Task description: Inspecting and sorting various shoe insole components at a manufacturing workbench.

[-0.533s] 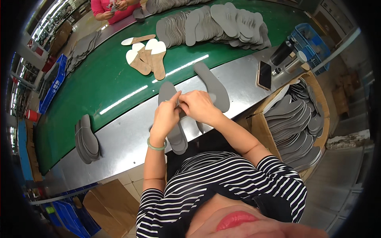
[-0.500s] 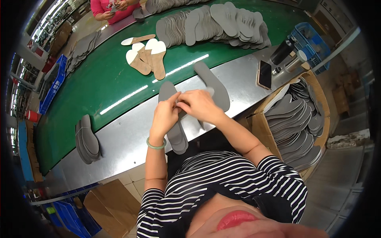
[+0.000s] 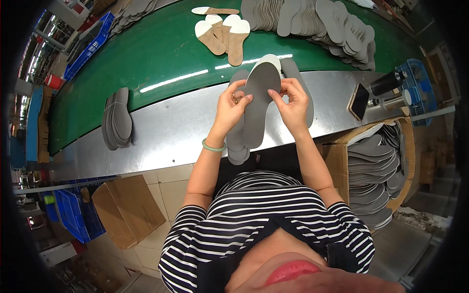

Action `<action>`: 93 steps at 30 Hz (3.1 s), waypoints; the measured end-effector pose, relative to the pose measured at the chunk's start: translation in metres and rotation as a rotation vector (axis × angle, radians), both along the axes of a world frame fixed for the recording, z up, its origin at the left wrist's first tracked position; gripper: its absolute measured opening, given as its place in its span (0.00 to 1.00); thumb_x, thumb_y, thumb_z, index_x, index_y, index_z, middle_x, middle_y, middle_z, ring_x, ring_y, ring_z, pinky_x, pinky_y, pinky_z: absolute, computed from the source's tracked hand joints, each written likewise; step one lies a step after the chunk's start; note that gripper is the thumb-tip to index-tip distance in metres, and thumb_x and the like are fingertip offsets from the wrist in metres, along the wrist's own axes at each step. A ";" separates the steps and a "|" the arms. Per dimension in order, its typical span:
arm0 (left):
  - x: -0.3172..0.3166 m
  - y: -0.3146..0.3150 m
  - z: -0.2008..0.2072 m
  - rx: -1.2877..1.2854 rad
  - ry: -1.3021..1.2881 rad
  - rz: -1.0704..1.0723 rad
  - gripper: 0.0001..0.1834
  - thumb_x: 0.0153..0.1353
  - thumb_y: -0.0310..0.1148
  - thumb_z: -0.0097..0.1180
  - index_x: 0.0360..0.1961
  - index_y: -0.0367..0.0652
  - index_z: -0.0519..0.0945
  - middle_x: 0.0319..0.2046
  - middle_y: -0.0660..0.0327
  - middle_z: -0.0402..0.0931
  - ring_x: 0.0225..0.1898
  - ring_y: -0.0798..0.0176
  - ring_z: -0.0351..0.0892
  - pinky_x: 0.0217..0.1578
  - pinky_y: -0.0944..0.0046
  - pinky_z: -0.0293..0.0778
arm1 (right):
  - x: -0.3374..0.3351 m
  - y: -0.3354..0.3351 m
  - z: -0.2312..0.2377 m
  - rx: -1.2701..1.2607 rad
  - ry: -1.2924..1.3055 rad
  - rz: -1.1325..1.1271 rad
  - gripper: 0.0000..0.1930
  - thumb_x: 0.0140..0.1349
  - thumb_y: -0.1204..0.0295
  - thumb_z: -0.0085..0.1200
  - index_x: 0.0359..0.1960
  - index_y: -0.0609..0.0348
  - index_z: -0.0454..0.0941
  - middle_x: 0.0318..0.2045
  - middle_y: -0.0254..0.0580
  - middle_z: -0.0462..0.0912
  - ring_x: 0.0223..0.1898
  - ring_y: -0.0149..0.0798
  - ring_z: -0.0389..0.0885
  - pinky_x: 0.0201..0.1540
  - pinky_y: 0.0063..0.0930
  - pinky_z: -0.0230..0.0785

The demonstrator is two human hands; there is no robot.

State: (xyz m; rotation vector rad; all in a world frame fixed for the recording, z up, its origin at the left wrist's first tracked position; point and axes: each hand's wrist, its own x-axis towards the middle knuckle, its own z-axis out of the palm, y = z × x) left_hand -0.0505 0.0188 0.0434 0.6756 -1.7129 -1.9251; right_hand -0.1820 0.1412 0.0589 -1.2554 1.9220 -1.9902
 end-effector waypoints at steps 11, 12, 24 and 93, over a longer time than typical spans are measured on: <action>0.003 0.002 -0.001 0.219 0.088 -0.031 0.23 0.61 0.21 0.54 0.59 0.34 0.71 0.30 0.62 0.80 0.31 0.72 0.79 0.27 0.73 0.75 | -0.020 -0.005 -0.027 -0.090 -0.044 -0.035 0.11 0.46 0.78 0.70 0.29 0.65 0.80 0.38 0.36 0.75 0.29 0.27 0.71 0.32 0.20 0.67; 0.003 0.000 -0.002 0.215 0.105 -0.043 0.22 0.62 0.20 0.54 0.58 0.34 0.72 0.30 0.63 0.80 0.31 0.73 0.78 0.28 0.73 0.75 | -0.021 -0.005 -0.026 -0.097 -0.120 0.024 0.11 0.46 0.78 0.70 0.29 0.66 0.80 0.39 0.36 0.75 0.29 0.26 0.72 0.32 0.19 0.68; 0.007 0.010 0.007 -0.143 -0.031 -0.032 0.20 0.60 0.20 0.56 0.55 0.32 0.75 0.25 0.66 0.77 0.25 0.78 0.70 0.25 0.75 0.66 | -0.013 0.005 0.028 0.056 0.444 -0.154 0.14 0.43 0.75 0.71 0.32 0.63 0.81 0.39 0.40 0.74 0.30 0.32 0.75 0.34 0.23 0.70; 0.018 -0.039 -0.014 0.019 0.040 0.263 0.13 0.55 0.22 0.61 0.41 0.38 0.75 0.21 0.72 0.70 0.23 0.79 0.66 0.21 0.75 0.62 | 0.044 -0.003 -0.079 0.301 -0.335 0.354 0.23 0.59 0.70 0.63 0.52 0.61 0.66 0.20 0.31 0.74 0.22 0.22 0.72 0.25 0.21 0.65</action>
